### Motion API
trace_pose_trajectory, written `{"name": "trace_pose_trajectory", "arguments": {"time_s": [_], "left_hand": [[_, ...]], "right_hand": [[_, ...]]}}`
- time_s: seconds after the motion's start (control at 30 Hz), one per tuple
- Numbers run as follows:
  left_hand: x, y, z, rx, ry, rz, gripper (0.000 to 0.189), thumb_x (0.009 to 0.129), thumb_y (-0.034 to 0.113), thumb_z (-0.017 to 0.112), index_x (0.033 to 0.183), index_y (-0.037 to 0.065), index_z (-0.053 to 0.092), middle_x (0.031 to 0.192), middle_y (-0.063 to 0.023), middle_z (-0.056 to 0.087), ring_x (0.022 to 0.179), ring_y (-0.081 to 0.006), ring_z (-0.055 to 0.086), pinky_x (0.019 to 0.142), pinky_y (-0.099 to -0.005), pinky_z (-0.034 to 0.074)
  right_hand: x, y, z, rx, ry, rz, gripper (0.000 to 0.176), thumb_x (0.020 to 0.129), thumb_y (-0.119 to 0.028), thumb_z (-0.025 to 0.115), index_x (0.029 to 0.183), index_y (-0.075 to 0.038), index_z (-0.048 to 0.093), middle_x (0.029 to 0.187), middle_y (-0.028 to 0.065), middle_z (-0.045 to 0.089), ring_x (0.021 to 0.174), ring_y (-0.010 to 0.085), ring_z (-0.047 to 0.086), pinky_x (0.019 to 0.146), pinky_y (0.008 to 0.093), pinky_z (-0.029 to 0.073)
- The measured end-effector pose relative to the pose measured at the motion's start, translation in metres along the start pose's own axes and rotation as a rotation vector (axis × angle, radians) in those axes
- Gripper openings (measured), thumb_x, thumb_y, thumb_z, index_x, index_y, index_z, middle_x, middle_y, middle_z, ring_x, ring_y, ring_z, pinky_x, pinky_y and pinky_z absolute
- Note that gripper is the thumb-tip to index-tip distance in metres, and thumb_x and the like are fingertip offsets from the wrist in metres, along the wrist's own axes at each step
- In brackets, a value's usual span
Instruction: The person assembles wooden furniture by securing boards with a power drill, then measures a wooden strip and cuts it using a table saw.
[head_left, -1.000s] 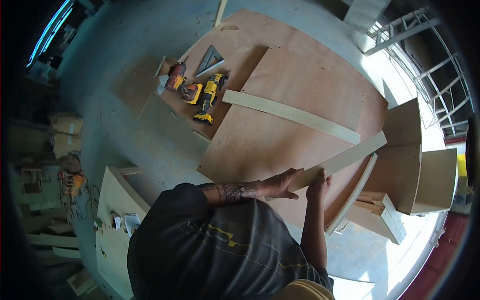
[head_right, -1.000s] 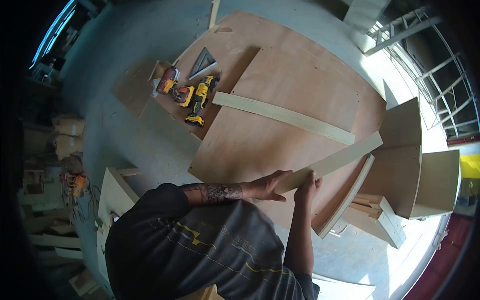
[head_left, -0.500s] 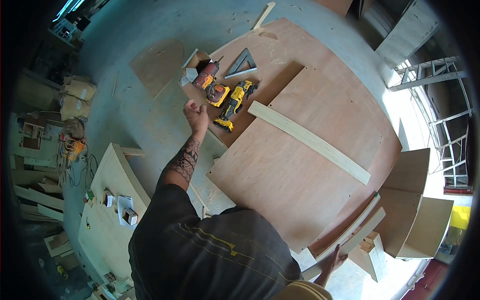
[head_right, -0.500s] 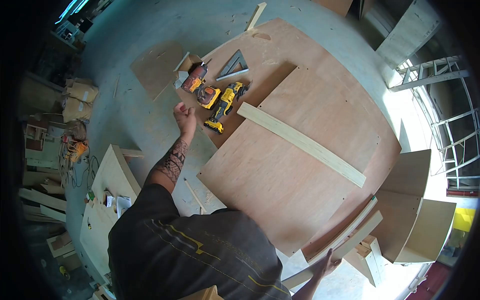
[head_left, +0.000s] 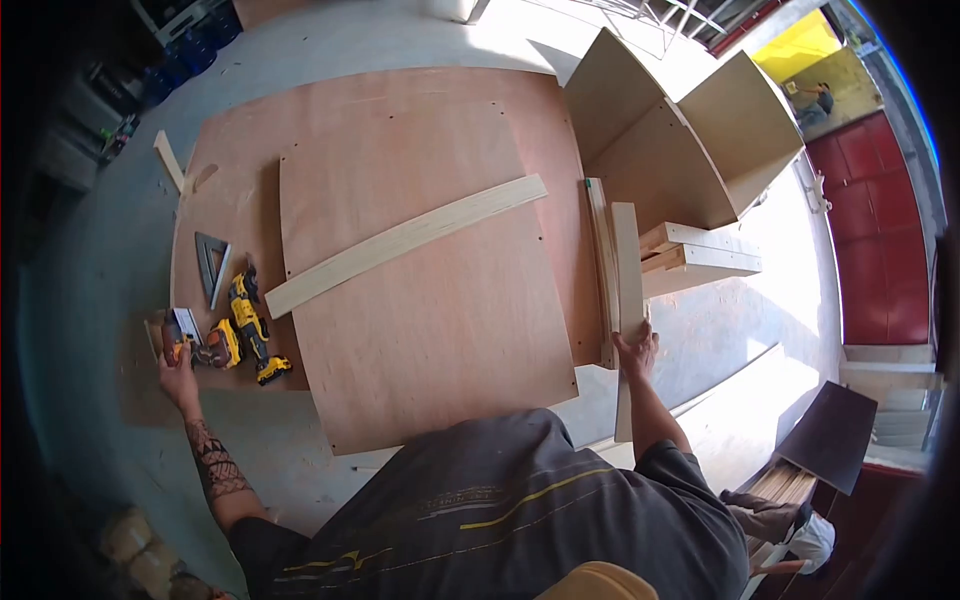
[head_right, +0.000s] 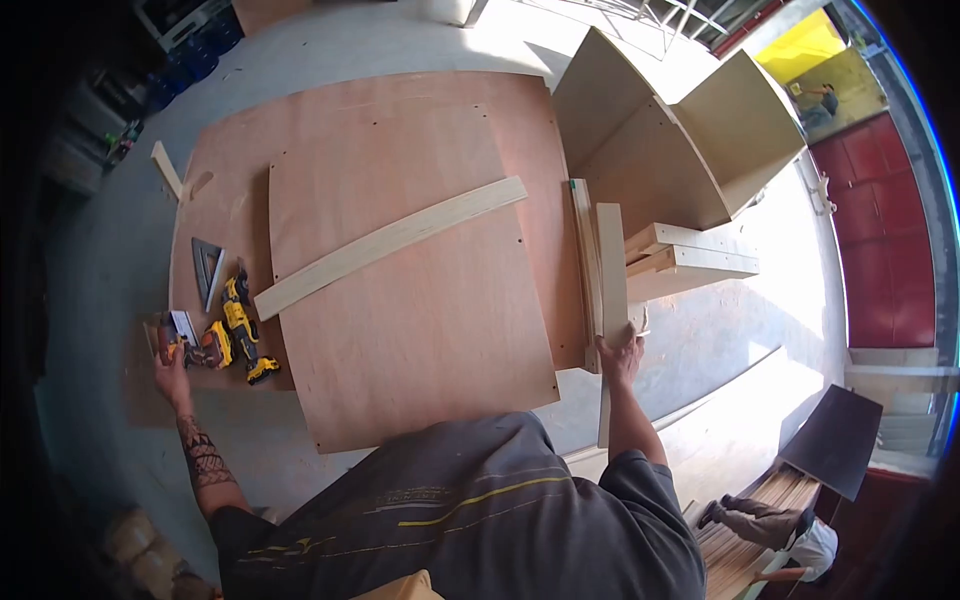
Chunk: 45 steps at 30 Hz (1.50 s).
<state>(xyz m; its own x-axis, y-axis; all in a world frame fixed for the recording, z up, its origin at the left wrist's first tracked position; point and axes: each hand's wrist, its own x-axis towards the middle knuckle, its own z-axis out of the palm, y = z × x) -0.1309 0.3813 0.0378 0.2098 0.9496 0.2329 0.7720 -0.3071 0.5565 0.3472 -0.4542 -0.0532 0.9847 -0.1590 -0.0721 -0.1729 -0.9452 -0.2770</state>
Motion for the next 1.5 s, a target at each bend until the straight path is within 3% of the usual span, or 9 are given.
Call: {"name": "trace_pose_trajectory", "arguments": {"time_s": [0.13,0.33,0.4,0.47,0.63,1.1,1.3,1.37,1.5], "left_hand": [[-0.027,0.068,-0.033,-0.059,0.047,-0.021,0.05,0.092,0.029,0.082,0.129,-0.001,0.066,0.106,-0.012,0.077,0.092,-0.0186,0.073,0.084,-0.0361,0.056],[-0.1,0.178,-0.058,-0.217,-0.172,0.206,0.048,0.094,0.017,0.081,0.134,-0.004,0.063,0.111,-0.0094,0.073,0.094,-0.0136,0.067,0.086,-0.0296,0.054],[-0.135,0.219,-0.044,-0.247,-0.247,0.183,0.05,0.094,0.011,0.08,0.137,-0.006,0.061,0.113,-0.0085,0.071,0.097,-0.012,0.065,0.089,-0.0284,0.053],[-0.166,0.241,-0.017,-0.352,-0.311,0.249,0.053,0.091,0.009,0.082,0.137,-0.005,0.061,0.113,-0.0096,0.071,0.098,-0.0144,0.067,0.09,-0.0297,0.054],[-0.228,0.301,0.034,-0.278,-0.431,0.319,0.056,0.088,0.012,0.085,0.137,-0.003,0.062,0.113,-0.0097,0.072,0.096,-0.0154,0.068,0.086,-0.0317,0.056],[-0.27,0.349,0.062,-0.149,-0.484,0.465,0.057,0.089,0.015,0.085,0.137,-0.004,0.061,0.113,-0.0126,0.071,0.094,-0.0165,0.069,0.086,-0.0329,0.057],[-0.261,0.356,0.052,-0.206,-0.605,0.334,0.055,0.09,0.015,0.084,0.136,-0.003,0.06,0.11,-0.0106,0.071,0.092,-0.0165,0.067,0.086,-0.0326,0.055],[-0.252,0.355,0.046,-0.056,-0.745,0.266,0.057,0.089,0.018,0.084,0.136,-0.002,0.059,0.11,-0.0115,0.071,0.093,-0.0188,0.068,0.087,-0.0339,0.055],[-0.249,0.372,0.034,0.167,-0.859,0.315,0.063,0.084,0.023,0.086,0.136,-0.001,0.059,0.111,-0.0159,0.071,0.095,-0.0278,0.071,0.089,-0.0399,0.056]], "right_hand": [[0.018,-0.011,0.015,0.113,0.015,-0.09,0.089,0.078,-0.042,0.082,0.152,-0.007,0.048,0.126,0.0229,0.061,0.123,0.0411,0.058,0.106,0.049,0.049],[0.051,-0.043,0.037,0.199,-0.104,-0.083,0.093,0.078,-0.044,0.082,0.152,-0.003,0.044,0.133,0.0238,0.062,0.126,0.0415,0.059,0.109,0.0484,0.048],[0.047,-0.061,0.033,0.219,-0.177,-0.027,0.091,0.079,-0.045,0.081,0.15,-0.001,0.045,0.134,0.0251,0.062,0.13,0.0417,0.058,0.111,0.0475,0.047],[0.044,-0.075,0.023,-0.106,-0.1,-0.043,0.08,0.075,-0.038,0.081,0.139,-0.003,0.05,0.131,0.0242,0.064,0.126,0.0404,0.062,0.106,0.0497,0.05],[0.059,-0.058,0.026,0.166,-0.204,-0.037,0.064,0.074,-0.031,0.081,0.124,-0.003,0.053,0.122,0.0247,0.068,0.12,0.0415,0.065,0.103,0.048,0.052],[-0.012,0.089,-0.038,0.09,-0.37,-0.121,0.068,0.071,-0.031,0.084,0.12,-0.001,0.048,0.113,0.0251,0.065,0.112,0.043,0.064,0.097,0.0486,0.051],[-0.064,0.131,-0.036,0.05,-0.455,-0.098,0.068,0.073,-0.03,0.084,0.122,-0.002,0.048,0.113,0.0241,0.065,0.111,0.0427,0.063,0.097,0.0488,0.051],[-0.077,0.137,-0.036,0.067,-0.424,-0.106,0.06,0.07,-0.02,0.085,0.115,-0.001,0.05,0.109,0.0229,0.065,0.107,0.0428,0.065,0.092,0.0502,0.053],[-0.088,0.137,-0.034,0.063,-0.402,-0.143,0.068,0.07,-0.023,0.088,0.122,0.0,0.051,0.112,0.0219,0.063,0.109,0.0408,0.063,0.094,0.0484,0.052]]}}
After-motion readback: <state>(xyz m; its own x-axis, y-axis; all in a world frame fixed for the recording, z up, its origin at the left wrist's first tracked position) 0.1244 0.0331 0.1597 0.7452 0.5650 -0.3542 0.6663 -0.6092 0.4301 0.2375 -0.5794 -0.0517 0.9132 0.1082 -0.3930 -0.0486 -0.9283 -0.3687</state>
